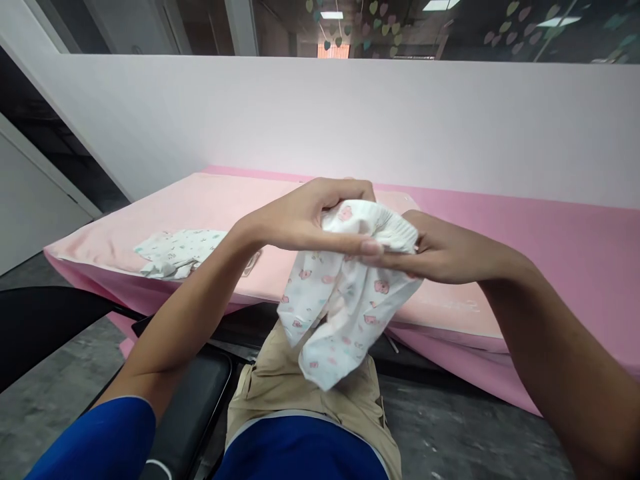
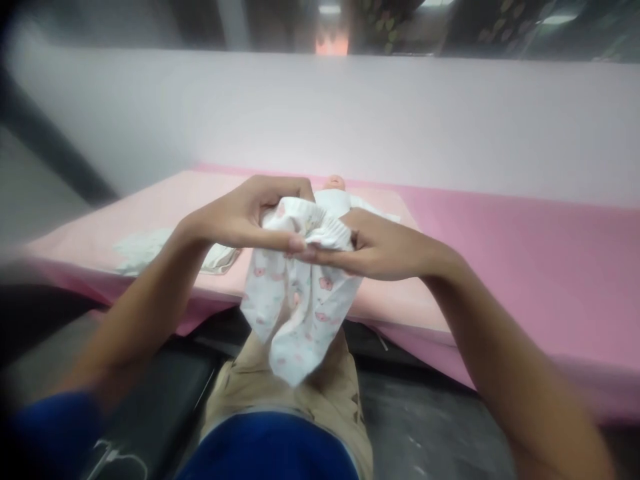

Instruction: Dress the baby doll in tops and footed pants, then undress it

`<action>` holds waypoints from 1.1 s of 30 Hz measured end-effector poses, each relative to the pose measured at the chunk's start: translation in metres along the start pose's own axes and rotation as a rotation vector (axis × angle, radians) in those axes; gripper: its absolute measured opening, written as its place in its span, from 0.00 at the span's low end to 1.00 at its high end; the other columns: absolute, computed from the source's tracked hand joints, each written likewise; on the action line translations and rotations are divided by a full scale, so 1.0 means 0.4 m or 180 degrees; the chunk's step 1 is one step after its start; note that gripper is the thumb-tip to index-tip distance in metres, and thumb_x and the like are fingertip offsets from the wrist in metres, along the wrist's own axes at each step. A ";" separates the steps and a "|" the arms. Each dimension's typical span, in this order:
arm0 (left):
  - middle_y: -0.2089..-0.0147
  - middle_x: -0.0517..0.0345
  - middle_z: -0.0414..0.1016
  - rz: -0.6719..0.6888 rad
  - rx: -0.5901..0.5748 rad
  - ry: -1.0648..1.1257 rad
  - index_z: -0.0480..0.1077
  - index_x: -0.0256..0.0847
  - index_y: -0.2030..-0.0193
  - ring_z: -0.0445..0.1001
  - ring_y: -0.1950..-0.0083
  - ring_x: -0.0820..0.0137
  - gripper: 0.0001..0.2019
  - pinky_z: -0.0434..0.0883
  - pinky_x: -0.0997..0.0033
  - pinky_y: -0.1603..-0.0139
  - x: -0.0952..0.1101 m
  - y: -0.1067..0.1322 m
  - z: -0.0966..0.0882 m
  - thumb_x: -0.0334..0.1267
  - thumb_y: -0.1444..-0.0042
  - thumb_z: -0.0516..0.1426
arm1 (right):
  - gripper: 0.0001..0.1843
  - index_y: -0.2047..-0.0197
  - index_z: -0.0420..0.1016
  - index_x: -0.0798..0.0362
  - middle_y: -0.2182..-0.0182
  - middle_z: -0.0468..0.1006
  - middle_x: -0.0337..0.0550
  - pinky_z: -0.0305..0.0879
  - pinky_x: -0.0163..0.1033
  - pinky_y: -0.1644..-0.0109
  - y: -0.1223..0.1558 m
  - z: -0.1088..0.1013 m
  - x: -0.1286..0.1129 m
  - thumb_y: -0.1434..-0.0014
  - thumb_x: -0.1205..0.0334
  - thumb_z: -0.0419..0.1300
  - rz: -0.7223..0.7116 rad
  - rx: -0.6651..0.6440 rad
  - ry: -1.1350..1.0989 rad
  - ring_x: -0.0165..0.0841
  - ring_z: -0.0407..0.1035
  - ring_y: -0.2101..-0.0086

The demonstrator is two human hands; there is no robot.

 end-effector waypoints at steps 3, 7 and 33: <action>0.68 0.60 0.74 0.0002 0.0211 -0.0070 0.75 0.41 0.66 0.75 0.65 0.70 0.18 0.70 0.70 0.66 -0.012 0.011 -0.014 0.49 0.47 0.74 | 0.11 0.61 0.80 0.50 0.74 0.76 0.34 0.67 0.34 0.70 0.010 -0.018 0.006 0.32 0.51 0.69 -0.0020 0.0317 -0.0103 0.29 0.70 0.73; 0.65 0.59 0.75 0.0059 0.0597 0.0111 0.75 0.42 0.62 0.76 0.64 0.70 0.14 0.72 0.69 0.63 -0.020 -0.001 -0.013 0.49 0.37 0.68 | 0.13 0.59 0.82 0.49 0.70 0.80 0.37 0.72 0.37 0.68 -0.003 0.015 0.020 0.38 0.50 0.74 0.0194 0.0230 -0.0070 0.32 0.73 0.71; 0.63 0.56 0.75 -0.0571 -0.0264 0.0630 0.76 0.40 0.57 0.74 0.63 0.68 0.16 0.72 0.71 0.63 -0.109 0.060 0.003 0.49 0.42 0.68 | 0.25 0.38 0.78 0.47 0.50 0.83 0.47 0.79 0.48 0.46 0.043 0.043 0.070 0.34 0.48 0.69 0.0807 0.0793 -0.0897 0.45 0.77 0.48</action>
Point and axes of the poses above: each hand's wrist, its own y-axis away from the middle knuckle, its own z-axis out of the palm, x = y × z, the point moved 3 cm from there along -y, towards the middle knuckle
